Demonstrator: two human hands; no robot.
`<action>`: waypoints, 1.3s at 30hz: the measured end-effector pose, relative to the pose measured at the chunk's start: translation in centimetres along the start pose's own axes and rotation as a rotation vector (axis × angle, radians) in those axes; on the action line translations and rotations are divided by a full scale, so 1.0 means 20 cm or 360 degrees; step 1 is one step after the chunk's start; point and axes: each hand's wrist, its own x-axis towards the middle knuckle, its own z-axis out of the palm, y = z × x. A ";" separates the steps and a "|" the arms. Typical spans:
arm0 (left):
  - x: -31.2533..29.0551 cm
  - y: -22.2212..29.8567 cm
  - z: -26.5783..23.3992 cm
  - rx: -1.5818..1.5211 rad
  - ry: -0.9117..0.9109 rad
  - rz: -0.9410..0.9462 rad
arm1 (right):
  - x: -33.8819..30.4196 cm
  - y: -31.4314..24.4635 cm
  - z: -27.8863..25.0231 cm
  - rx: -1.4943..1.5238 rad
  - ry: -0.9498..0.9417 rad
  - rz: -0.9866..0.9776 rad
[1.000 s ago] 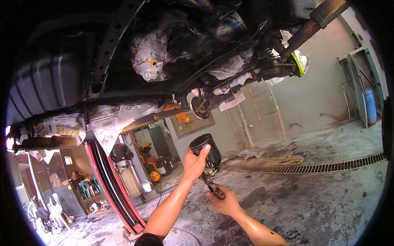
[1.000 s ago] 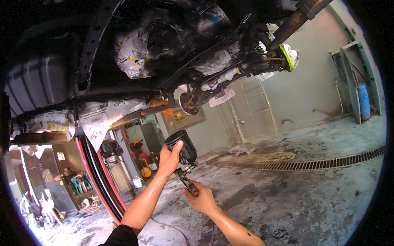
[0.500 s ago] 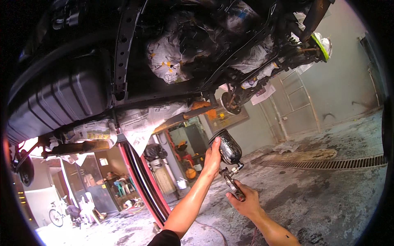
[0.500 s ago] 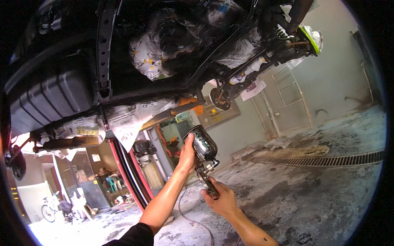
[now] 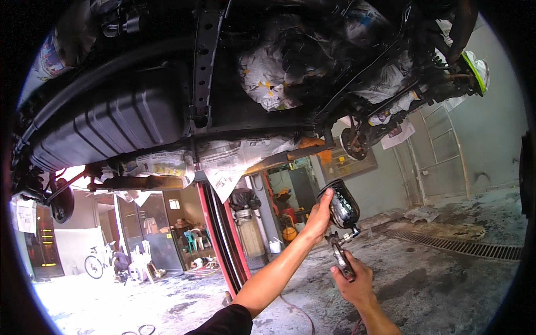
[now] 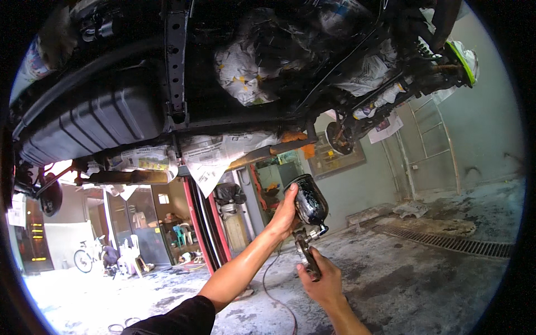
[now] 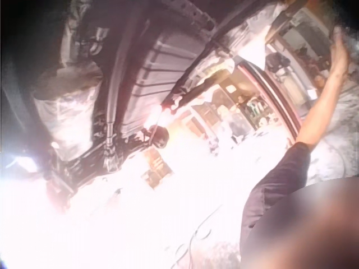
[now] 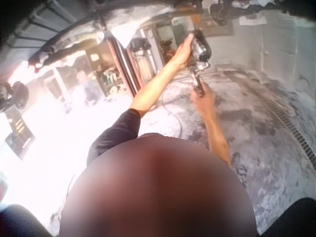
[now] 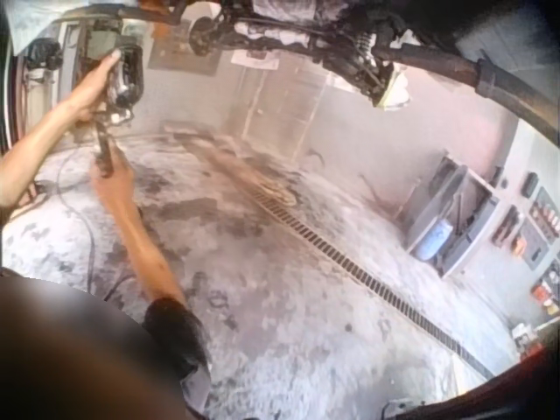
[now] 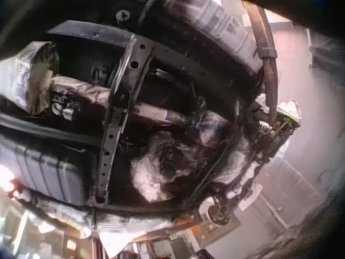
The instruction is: The person uses a spray gun to apply a coating to the underside of a car raised on a lift. The person moves the spray gun along the undercarriage, covering multiple areas while holding the air hose with the other hand.
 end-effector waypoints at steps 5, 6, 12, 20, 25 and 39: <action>-0.02 0.04 0.03 0.0049 0.0010 0.0031 | 0.01 0.01 0.01 0.0065 0.0102 -0.0204; -0.02 0.05 0.03 0.0067 0.0002 0.0034 | 0.01 0.00 0.00 0.0040 0.0109 -0.0224; -0.05 0.13 0.01 0.0066 -0.0076 -0.0017 | -0.01 -0.09 -0.03 0.0012 -0.0036 -0.0123; -0.14 0.30 -0.01 0.0151 -0.0156 0.0033 | -0.03 -0.35 -0.06 -0.0102 -0.0144 0.0031; -0.14 0.46 0.01 0.0159 -0.0147 0.0039 | 0.06 -0.50 -0.06 -0.0591 0.0091 -0.0605; -0.24 0.93 -0.38 0.0236 -0.0424 -0.0039 | 0.39 -1.26 0.08 0.0126 0.0106 -0.0719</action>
